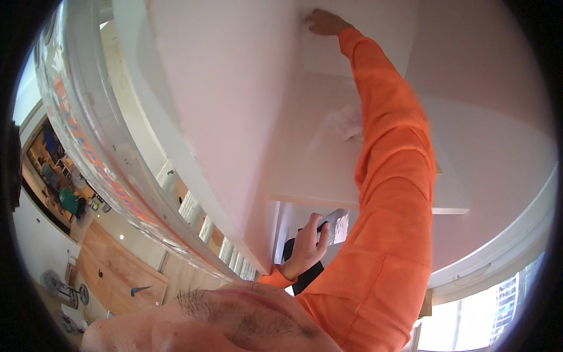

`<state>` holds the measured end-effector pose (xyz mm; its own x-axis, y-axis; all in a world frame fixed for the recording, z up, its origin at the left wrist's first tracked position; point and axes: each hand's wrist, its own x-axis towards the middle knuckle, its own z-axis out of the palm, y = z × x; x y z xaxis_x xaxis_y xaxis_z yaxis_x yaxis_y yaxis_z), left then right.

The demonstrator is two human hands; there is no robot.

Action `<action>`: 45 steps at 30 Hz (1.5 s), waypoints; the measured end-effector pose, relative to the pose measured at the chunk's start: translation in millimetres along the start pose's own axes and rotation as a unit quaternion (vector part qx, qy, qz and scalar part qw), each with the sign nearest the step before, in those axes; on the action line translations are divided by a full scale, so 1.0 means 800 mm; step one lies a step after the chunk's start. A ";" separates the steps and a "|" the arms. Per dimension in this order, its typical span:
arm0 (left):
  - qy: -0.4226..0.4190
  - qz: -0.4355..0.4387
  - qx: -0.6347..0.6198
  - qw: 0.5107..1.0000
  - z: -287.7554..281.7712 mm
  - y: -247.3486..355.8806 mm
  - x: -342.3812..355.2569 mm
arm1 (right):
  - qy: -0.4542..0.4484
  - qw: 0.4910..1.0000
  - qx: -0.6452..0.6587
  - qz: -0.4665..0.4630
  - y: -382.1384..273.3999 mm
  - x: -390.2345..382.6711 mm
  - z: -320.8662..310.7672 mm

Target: The person applies joint compound to the interior surfaces of a white cabinet using a putty knife. They repeatedly scoop compound from a bucket and spread it onto the cabinet's inner walls and shelves, smoothing the material with the tool.

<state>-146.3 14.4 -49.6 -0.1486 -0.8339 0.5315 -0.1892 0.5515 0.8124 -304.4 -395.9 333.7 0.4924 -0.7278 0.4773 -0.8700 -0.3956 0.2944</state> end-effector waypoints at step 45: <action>0.102 -0.034 -0.006 0.994 0.008 -0.056 0.002 | 0.154 0.971 0.176 -0.041 -0.316 -0.560 -0.240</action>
<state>-144.0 -11.7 -86.3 0.0635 -0.8570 0.5114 -0.1794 0.4943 0.8506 -300.3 137.3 204.6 0.4970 -0.5063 0.7047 -0.7562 -0.6510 0.0656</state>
